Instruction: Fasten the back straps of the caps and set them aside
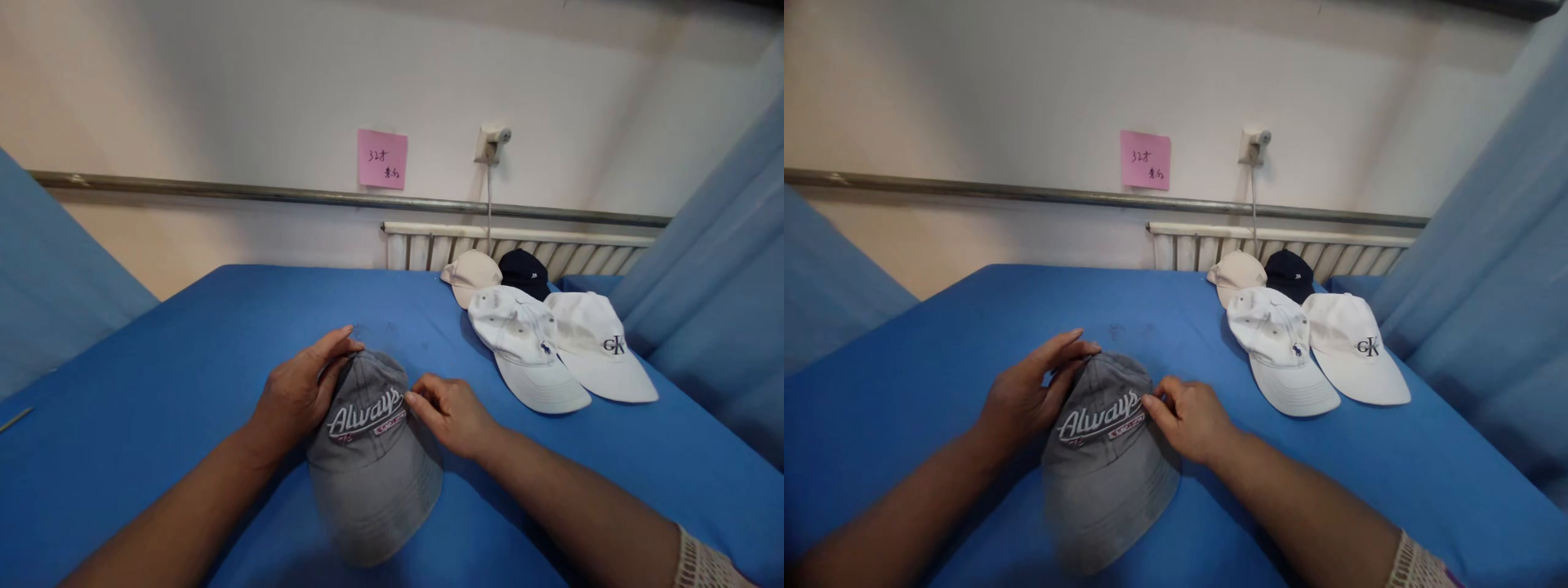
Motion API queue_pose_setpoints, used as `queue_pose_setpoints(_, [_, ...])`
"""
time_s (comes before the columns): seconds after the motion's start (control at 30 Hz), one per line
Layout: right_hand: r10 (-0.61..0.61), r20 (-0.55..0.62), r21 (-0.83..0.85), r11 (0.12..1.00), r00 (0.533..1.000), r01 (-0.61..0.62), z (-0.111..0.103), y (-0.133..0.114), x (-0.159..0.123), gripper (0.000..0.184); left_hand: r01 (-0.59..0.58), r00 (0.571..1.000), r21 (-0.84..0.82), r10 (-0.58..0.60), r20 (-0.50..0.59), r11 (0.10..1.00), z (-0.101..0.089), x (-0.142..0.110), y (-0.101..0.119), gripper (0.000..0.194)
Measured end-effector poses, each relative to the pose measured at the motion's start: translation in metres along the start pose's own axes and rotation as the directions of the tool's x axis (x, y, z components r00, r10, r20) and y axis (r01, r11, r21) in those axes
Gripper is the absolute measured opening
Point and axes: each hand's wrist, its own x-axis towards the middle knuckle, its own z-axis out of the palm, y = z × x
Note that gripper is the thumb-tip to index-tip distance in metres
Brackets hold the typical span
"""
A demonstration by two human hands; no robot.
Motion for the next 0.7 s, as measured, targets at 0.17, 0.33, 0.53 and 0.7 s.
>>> queue_pose_setpoints(0.17, [0.007, -0.166, 0.222, 0.974, 0.986, 0.03, 0.009, 0.011, 0.006, 0.028, -0.09, 0.995, -0.063, 0.087, -0.047, 0.994, 0.002, -0.004, 0.005, 0.057])
queue_pose_setpoints(0.33, [-0.194, -0.139, 0.235, 0.946, 0.971, 0.223, 0.003, -0.002, 0.0, 0.006, -0.168, 0.978, -0.069, 0.158, -0.133, 0.983, 0.002, -0.003, 0.003, 0.06])
queue_pose_setpoints(0.53, [-0.227, -0.239, 0.179, 0.945, 0.944, 0.273, 0.006, -0.006, -0.004, 0.047, -0.118, 0.984, -0.064, 0.108, -0.143, 0.991, 0.003, -0.001, 0.002, 0.057])
queue_pose_setpoints(0.7, [-0.225, -0.143, 0.162, 0.955, 0.964, 0.247, 0.017, 0.006, 0.009, 0.03, -0.194, 0.977, -0.066, 0.187, -0.097, 0.979, 0.011, -0.001, 0.004, 0.05])
